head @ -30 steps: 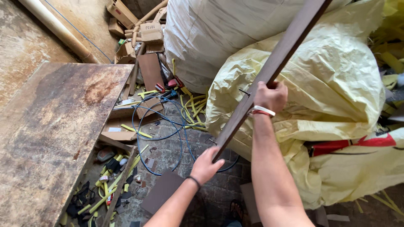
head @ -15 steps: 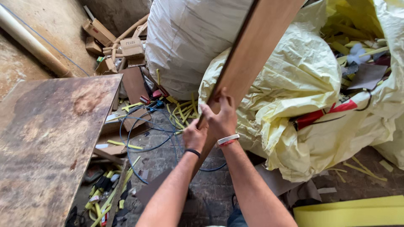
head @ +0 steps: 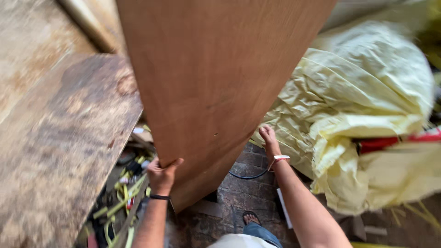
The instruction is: The person aligns a wooden strip on a large yellow foam sheet, measures it with a tape measure, and cuts the foam along the strip using a long knife. They then move the cut foam aside, apply adhesive from a handheld applicator onto a wooden board, and carry and roll the cut foam sheets.
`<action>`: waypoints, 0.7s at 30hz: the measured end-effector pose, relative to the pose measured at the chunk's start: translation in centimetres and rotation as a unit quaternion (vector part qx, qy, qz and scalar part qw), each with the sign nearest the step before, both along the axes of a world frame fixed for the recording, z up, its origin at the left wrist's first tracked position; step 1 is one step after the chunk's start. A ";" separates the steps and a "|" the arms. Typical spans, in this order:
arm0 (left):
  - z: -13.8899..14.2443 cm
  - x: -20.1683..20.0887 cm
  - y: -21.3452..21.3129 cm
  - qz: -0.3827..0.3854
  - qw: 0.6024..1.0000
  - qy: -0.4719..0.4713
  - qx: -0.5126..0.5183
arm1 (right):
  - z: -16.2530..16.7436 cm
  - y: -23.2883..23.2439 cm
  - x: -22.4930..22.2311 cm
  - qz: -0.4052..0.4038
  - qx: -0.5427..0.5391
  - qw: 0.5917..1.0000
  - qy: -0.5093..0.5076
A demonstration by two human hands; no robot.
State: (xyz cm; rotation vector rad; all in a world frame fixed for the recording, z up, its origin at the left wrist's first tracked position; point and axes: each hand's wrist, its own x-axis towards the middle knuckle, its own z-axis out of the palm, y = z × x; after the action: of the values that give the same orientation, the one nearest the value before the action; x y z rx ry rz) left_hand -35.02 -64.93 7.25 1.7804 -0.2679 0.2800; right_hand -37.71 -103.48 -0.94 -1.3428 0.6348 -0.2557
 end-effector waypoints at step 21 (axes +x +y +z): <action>0.4 -10.8 16.1 0.340 0.850 -0.132 -0.381 | 7.9 25.5 19.1 0.203 -0.062 0.935 -0.283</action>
State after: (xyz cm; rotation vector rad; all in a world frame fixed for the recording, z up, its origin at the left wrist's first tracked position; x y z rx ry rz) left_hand -45.85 -48.79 7.67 0.9709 0.2812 0.9958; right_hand -18.59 -78.00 6.95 -1.4001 -0.1484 -0.3306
